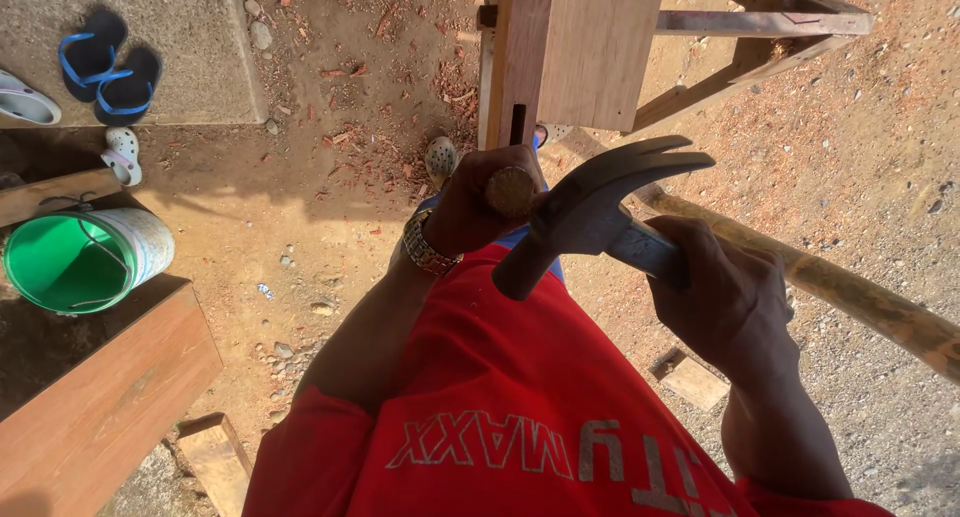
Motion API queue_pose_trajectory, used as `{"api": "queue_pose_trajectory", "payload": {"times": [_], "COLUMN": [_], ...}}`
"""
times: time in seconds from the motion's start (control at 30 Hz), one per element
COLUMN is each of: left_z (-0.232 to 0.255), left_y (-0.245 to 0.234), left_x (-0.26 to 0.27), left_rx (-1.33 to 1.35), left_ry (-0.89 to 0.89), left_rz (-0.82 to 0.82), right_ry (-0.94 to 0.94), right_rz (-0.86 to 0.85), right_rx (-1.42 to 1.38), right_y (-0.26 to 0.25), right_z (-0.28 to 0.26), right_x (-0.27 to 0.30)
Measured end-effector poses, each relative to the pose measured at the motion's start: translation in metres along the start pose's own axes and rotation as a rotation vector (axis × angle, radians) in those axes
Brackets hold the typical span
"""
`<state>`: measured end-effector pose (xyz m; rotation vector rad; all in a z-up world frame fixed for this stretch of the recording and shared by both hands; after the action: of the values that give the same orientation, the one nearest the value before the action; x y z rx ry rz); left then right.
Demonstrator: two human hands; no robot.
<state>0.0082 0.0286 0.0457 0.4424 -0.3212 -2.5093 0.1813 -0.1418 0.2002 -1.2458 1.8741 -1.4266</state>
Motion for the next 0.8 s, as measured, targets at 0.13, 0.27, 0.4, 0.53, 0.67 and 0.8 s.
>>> {"api": "queue_pose_trajectory", "payload": {"times": [0.13, 0.27, 0.4, 0.53, 0.67, 0.8], "left_z": [-0.012, -0.028, -0.013, -0.009, -0.004, -0.002], "left_y": [-0.002, -0.003, 0.003, 0.002, 0.003, 0.002], "left_x": [0.011, 0.015, 0.009, 0.001, 0.000, 0.000], "left_rx": [0.073, -0.071, -0.047, -0.019, -0.043, -0.057], "left_ry": [0.101, 0.035, 0.053, 0.089, 0.076, 0.078], "left_rz": [-0.061, -0.056, -0.076, -0.062, -0.073, -0.071], "right_ry": [-0.024, 0.014, 0.001, -0.022, -0.085, -0.082], "right_rz": [-0.068, -0.187, -0.169, -0.113, -0.081, -0.091], "right_rx": [-0.054, 0.024, 0.019, -0.082, -0.114, -0.070], "right_y": [0.006, 0.007, -0.002, -0.005, -0.002, -0.002], "right_z": [-0.009, -0.016, -0.020, -0.017, -0.015, -0.016], "right_x": [-0.005, -0.009, -0.002, -0.003, -0.004, -0.006]}}
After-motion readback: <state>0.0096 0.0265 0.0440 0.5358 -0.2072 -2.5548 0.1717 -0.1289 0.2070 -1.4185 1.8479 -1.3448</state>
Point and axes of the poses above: each hand's wrist, its own x-axis away from the middle knuckle, its own y-axis out of the palm, z = x × y, the point moved 2 cm from there along -x, towards the middle knuckle, and after that the axes turned 13 degrees about y, right-handed, at the moved point
